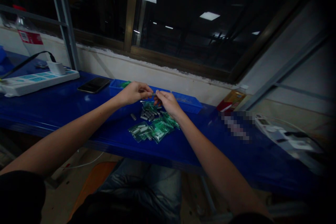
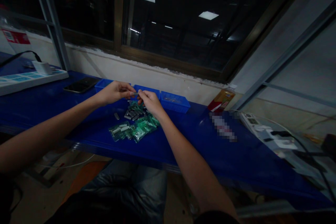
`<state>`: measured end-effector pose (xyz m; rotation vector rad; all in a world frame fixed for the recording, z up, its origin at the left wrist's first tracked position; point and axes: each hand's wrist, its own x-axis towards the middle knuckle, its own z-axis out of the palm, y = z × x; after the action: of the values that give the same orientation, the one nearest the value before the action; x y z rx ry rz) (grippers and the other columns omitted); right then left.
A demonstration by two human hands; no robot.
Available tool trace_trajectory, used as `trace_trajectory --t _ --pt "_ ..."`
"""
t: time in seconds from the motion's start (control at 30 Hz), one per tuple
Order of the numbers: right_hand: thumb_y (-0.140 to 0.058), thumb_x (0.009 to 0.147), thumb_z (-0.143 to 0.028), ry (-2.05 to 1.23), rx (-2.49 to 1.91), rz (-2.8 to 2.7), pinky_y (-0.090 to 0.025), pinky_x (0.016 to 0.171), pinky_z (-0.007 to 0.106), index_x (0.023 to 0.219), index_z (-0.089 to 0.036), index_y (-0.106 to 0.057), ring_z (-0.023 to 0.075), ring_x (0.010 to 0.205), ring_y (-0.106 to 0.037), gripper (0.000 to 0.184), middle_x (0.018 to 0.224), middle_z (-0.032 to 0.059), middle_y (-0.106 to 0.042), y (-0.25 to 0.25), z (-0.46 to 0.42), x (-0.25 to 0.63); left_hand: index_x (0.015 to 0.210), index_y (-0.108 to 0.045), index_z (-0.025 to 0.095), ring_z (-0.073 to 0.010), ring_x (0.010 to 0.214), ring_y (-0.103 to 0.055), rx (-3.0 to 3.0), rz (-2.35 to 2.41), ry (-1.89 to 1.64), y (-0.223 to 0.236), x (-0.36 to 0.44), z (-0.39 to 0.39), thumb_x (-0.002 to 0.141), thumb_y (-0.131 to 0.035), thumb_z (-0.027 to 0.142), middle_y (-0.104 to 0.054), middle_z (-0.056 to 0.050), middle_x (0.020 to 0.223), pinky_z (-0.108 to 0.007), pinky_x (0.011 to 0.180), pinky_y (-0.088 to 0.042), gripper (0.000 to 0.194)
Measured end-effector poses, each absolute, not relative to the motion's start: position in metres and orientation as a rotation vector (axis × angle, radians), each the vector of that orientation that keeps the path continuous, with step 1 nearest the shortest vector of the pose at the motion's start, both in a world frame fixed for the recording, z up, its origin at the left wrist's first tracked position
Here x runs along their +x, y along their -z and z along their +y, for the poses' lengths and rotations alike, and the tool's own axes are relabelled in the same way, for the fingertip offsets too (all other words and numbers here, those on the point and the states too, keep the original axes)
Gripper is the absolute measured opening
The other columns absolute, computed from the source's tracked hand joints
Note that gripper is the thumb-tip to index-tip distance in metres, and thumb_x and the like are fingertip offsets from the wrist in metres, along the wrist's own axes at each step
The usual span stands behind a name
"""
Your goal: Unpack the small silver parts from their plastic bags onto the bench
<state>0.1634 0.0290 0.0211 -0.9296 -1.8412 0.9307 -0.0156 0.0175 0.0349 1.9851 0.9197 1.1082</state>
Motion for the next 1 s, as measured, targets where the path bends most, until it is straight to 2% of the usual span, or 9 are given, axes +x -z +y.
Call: trace_trajectory --t 0.13,0.23,0.33,0.43,0.53,0.63,0.7,0.8,1.0 --pt "-0.047 0.075 -0.061 -0.917 -0.953 -1.828 -0.036 0.048 0.021 0.067 -0.016 -0.056 0.0090 0.050 -0.049 0.046 0.055 -0.0001 -0.055 -0.019 0.030 0.162 0.095 -0.062 0.008 -0.0117 0.069 -0.059 2.090 0.927 -1.113 -0.035 -0.015 0.018 0.072 -0.059 0.019 -0.065 -0.006 0.075 -0.024 0.066 -0.045 0.026" --pt "-0.046 0.076 -0.060 -0.908 -0.951 -1.824 -0.037 0.049 0.022 0.067 -0.017 -0.055 0.0087 0.051 -0.049 0.044 0.056 -0.0002 -0.054 -0.020 0.028 0.161 0.093 -0.064 0.008 -0.0119 0.070 -0.059 2.094 0.978 -1.168 -0.036 -0.016 0.017 0.071 -0.060 0.019 -0.067 -0.007 0.079 -0.025 0.068 -0.045 0.025" --pt "-0.054 0.072 -0.055 -0.941 -0.910 -1.787 -0.039 0.051 0.022 0.083 -0.019 -0.054 0.0104 0.055 -0.053 0.038 0.060 -0.0025 -0.054 -0.022 0.023 0.159 0.094 -0.065 0.008 -0.0112 0.067 -0.058 2.001 0.981 -1.184 -0.038 -0.016 0.016 0.071 -0.060 0.020 -0.067 -0.007 0.077 -0.023 0.063 -0.044 0.026" --pt "-0.062 0.066 -0.050 -0.948 -0.854 -1.762 -0.040 0.052 0.023 0.092 -0.021 -0.051 0.0117 0.059 -0.056 0.041 0.065 -0.0036 -0.054 -0.025 0.020 0.158 0.096 -0.065 0.008 -0.0103 0.062 -0.057 1.934 0.976 -1.152 -0.040 -0.017 0.013 0.071 -0.061 0.021 -0.067 -0.007 0.074 -0.022 0.057 -0.042 0.028" --pt "-0.057 0.070 -0.053 -0.847 -0.869 -1.802 -0.038 0.052 0.024 0.078 -0.019 -0.053 0.0114 0.058 -0.053 0.035 0.063 -0.0019 -0.054 -0.027 0.019 0.159 0.088 -0.065 0.008 -0.0107 0.061 -0.057 1.986 1.001 -1.133 -0.039 -0.016 0.013 0.074 -0.058 0.026 -0.067 -0.007 0.073 -0.022 0.055 -0.042 0.024" --pt "-0.047 0.077 -0.057 -0.677 -0.945 -1.855 -0.035 0.052 0.025 0.064 -0.018 -0.053 0.0106 0.053 -0.047 0.042 0.058 -0.0006 -0.054 -0.027 0.020 0.160 0.090 -0.063 0.008 -0.0122 0.065 -0.059 2.095 0.998 -1.173 -0.037 -0.014 0.013 0.073 -0.060 0.028 -0.067 -0.006 0.072 -0.023 0.060 -0.044 0.026" --pt "-0.043 0.079 -0.058 -0.597 -0.990 -1.886 -0.033 0.051 0.025 0.060 -0.017 -0.052 0.0099 0.050 -0.044 0.045 0.054 -0.0007 -0.052 -0.026 0.021 0.160 0.095 -0.061 0.009 -0.0127 0.067 -0.060 2.179 0.991 -1.200 -0.036 -0.014 0.012 0.071 -0.062 0.026 -0.067 -0.006 0.073 -0.023 0.064 -0.045 0.029" --pt "-0.040 0.081 -0.057 -0.545 -1.005 -1.926 -0.031 0.050 0.025 0.059 -0.018 -0.051 0.0095 0.048 -0.042 0.046 0.053 -0.0010 -0.051 -0.024 0.021 0.159 0.090 -0.062 0.009 -0.0125 0.066 -0.059 2.276 1.052 -1.206 -0.036 -0.014 0.012 0.073 -0.059 0.025 -0.066 -0.006 0.073 -0.023 0.064 -0.044 0.023" --pt "-0.050 0.080 -0.042 -0.382 -0.903 -1.998 -0.036 0.059 0.024 0.092 -0.019 -0.055 0.0108 0.057 -0.047 0.027 0.061 -0.0035 -0.051 -0.022 0.017 0.156 0.088 -0.062 0.009 -0.0122 0.062 -0.059 2.254 1.096 -1.132 -0.034 -0.016 0.016 0.079 -0.050 0.029 -0.066 -0.008 0.072 -0.022 0.059 -0.043 0.024"
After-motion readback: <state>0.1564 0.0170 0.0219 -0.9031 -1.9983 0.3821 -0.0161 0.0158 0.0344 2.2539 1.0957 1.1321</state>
